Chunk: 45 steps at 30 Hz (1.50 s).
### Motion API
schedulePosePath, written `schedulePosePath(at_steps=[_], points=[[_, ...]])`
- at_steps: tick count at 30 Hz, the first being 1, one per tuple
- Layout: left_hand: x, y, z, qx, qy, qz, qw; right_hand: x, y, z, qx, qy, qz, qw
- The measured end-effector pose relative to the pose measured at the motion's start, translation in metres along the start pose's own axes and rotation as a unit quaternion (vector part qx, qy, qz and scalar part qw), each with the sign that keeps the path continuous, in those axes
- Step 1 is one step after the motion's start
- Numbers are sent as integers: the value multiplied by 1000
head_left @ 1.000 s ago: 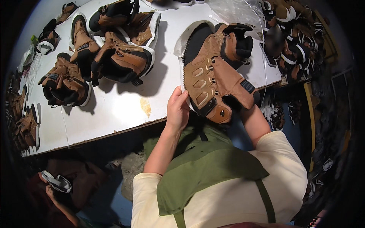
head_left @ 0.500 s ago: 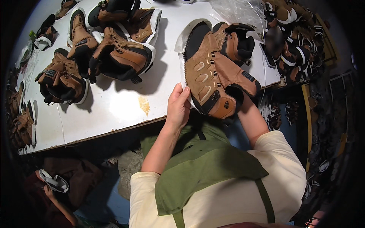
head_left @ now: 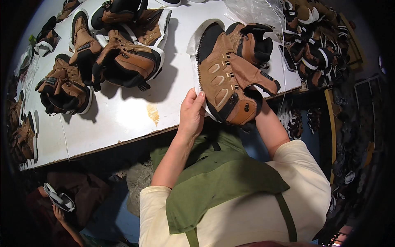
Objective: The person uses a small metal tool to trim or adjust the upper and sole edge of a brown high-top sneaker. They repeatedly rotate the shoe, pull at the collar, and inspect the interior and exterior while working at a table with many similar shoes nearby.
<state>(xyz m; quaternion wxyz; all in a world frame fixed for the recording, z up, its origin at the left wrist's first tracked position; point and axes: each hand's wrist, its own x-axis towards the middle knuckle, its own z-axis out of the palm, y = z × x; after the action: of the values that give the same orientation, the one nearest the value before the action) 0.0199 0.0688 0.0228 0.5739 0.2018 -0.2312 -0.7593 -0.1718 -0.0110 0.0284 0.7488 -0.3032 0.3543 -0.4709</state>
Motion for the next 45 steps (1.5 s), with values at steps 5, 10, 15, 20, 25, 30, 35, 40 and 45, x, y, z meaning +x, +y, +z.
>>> schedulePosePath(at_steps=[5, 10, 15, 20, 25, 30, 35, 40, 45], points=[[0, 0, -1, -1, -6, 0, 1000, 1, -1, 0, -2, -1, -1, 1000], [-1, -1, -2, 7, -2, 4, 1000, -1, 0, 1, 0, -3, 0, 1000], [-2, 1, -2, 15, 4, 4, 1000, -5, 2, 1, 3, -2, 1, 1000], [-1, -3, -7, -3, 15, 2, 1000, -8, 3, 2, 0, -4, 3, 1000], [-3, -1, -17, 120, 31, 7, 992, -6, 4, 2, 3, -11, 5, 1000], [-1, 4, -18, 196, 53, 43, 978, -9, 6, 3, 4, -10, 6, 1000], [-1, 3, -16, 175, 51, 39, 982, -8, 5, 3, 6, -14, 8, 1000], [-2, 4, -11, 173, 55, 33, 983, -9, 5, 1, 9, -15, 7, 1000], [-6, 6, -2, 177, 58, 27, 982, -13, 6, 2, 10, -8, 6, 1000]])
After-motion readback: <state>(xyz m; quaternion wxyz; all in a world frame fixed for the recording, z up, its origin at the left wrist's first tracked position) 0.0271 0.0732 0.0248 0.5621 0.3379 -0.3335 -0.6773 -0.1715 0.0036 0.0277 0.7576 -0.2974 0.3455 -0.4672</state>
